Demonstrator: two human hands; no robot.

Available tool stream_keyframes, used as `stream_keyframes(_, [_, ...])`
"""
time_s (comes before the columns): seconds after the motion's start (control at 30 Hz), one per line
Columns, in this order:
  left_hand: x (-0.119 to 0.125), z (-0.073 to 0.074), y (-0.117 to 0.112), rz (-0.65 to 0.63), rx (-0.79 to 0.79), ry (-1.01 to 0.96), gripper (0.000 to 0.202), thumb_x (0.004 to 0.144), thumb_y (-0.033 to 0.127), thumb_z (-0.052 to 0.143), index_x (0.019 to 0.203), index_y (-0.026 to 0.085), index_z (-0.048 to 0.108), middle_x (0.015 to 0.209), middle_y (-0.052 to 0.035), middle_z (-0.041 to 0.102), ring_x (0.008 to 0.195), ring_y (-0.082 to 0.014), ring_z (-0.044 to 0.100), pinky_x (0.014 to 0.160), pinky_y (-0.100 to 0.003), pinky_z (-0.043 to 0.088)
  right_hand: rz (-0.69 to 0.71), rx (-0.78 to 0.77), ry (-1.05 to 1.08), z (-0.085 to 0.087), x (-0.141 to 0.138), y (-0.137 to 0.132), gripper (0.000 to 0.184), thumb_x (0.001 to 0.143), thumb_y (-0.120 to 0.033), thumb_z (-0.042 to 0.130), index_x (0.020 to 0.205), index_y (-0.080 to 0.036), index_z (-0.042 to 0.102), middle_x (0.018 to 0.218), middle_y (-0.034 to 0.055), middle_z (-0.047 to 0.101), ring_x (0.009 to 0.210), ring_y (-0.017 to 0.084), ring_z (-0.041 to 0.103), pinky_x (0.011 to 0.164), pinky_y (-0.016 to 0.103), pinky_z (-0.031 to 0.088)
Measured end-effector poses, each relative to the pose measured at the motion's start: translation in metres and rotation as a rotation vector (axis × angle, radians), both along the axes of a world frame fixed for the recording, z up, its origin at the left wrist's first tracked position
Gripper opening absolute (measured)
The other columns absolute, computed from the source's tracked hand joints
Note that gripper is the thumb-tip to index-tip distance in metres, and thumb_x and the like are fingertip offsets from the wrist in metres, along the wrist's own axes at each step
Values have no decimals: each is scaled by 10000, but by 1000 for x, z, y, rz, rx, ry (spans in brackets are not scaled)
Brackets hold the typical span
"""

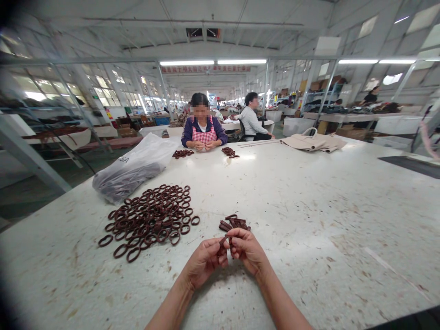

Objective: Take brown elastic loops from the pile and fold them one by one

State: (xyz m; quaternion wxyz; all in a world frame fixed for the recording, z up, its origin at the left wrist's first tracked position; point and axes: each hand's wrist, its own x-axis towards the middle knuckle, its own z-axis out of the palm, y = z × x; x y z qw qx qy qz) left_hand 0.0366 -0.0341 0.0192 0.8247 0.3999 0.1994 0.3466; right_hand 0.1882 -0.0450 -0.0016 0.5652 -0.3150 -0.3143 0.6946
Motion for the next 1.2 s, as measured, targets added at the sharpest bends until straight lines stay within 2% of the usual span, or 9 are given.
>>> stream_keyframes(0.17, [4,-5,3,202,143,177,117,680,210,611,716,115,669,794,-33,532,641,-84,473,551,-212,352,-32,6,-89,0,-1,1,252,592,-233,725,817,-167,633,614,-1,638,443,42,489,396,142,339])
stream_keyframes(0.33, [6,-13,6,293,159,294,110,624,191,622,694,116,659,609,-14,576,571,-94,471,561,-227,342,-22,3,-181,-3,-2,2,178,607,-222,700,734,-161,591,635,-21,616,504,59,524,467,173,376])
stream_keyframes(0.43, [6,-17,9,315,167,330,129,606,187,611,714,120,634,599,-2,582,538,-93,471,538,-226,333,-3,35,-229,-7,-3,5,185,579,-180,689,697,-168,546,596,-41,588,485,63,505,467,184,373])
stream_keyframes(0.53, [8,-19,12,393,335,452,107,645,179,548,723,132,604,625,-2,576,572,-109,495,565,-238,364,-47,76,-376,-9,-8,8,153,593,-168,630,669,-180,498,556,-51,557,449,70,462,436,199,354])
stream_keyframes(0.6, [11,-20,12,517,534,646,115,674,152,486,732,152,584,635,5,561,589,-113,489,578,-244,362,-186,136,-589,-8,-12,10,112,603,-135,559,634,-190,467,523,-69,491,424,67,398,421,210,321])
stream_keyframes(0.73, [22,-18,7,736,872,1027,95,708,127,433,687,177,511,632,13,521,616,-123,471,589,-255,334,-630,368,-1067,-2,-20,9,138,616,-55,444,591,-190,463,615,-45,433,591,99,418,559,249,333])
stream_keyframes(0.83, [29,-18,4,764,989,1117,101,739,137,418,688,179,494,654,-5,542,634,-135,491,603,-264,345,-745,453,-1199,1,-21,7,171,680,-53,407,624,-187,497,698,-16,450,677,119,446,634,269,359])
stream_keyframes(1.03, [31,-22,-1,716,1007,1086,325,746,109,397,1029,194,532,905,-45,630,796,-150,560,741,-267,403,-706,487,-1235,-2,-22,4,199,740,-69,399,730,-191,557,779,10,486,753,128,489,716,274,405])
stream_keyframes(1.2, [19,-19,-3,658,890,1110,240,730,110,381,843,216,564,812,-23,627,750,-157,564,674,-269,392,-604,524,-1238,-4,-25,0,135,754,-145,452,721,-195,574,793,18,507,768,146,507,718,303,404])
